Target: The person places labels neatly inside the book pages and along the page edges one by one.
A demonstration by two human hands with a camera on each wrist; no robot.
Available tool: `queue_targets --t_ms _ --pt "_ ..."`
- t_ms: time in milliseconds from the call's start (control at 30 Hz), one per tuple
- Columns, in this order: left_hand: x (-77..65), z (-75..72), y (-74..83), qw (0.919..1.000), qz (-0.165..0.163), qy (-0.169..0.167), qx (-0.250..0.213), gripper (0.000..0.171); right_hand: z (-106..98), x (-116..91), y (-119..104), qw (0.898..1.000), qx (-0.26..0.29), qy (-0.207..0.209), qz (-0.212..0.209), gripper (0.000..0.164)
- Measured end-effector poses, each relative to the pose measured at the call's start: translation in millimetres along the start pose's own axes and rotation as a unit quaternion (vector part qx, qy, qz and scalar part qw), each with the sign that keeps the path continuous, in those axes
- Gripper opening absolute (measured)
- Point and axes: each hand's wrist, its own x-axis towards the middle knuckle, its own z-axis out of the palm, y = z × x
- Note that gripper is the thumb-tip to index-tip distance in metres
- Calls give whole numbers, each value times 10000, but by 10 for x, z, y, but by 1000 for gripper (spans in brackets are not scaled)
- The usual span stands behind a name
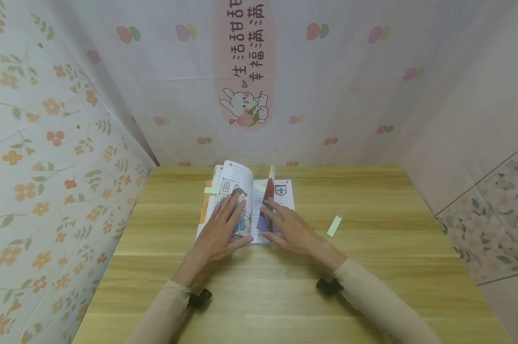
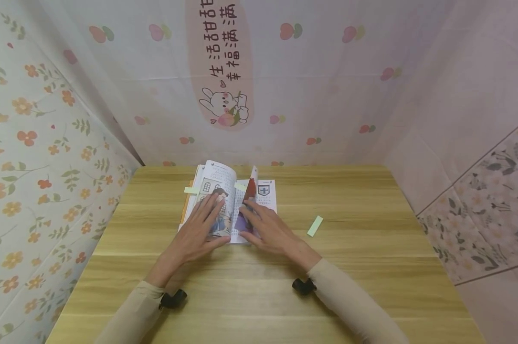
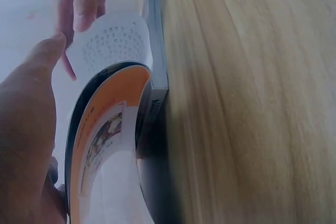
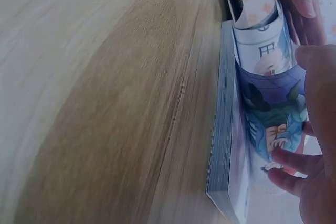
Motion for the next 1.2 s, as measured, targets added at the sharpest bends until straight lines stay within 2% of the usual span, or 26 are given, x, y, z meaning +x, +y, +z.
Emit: queue_targets --t_ms 433,767,1033,1200 --pt "-22 -81 35 9994 253 161 159 104 86 90 -71 9995 -134 -273 -101 71" --pt "-50 -97 24 9988 206 -50 444 96 183 170 -129 9989 -29 -419 -186 69" --pt "-79 -120 28 9985 55 -179 507 98 214 185 -184 9976 -12 -685 -107 68" --pt "-107 -136 18 9978 32 -205 634 96 237 193 -209 9976 -36 -659 -208 69"
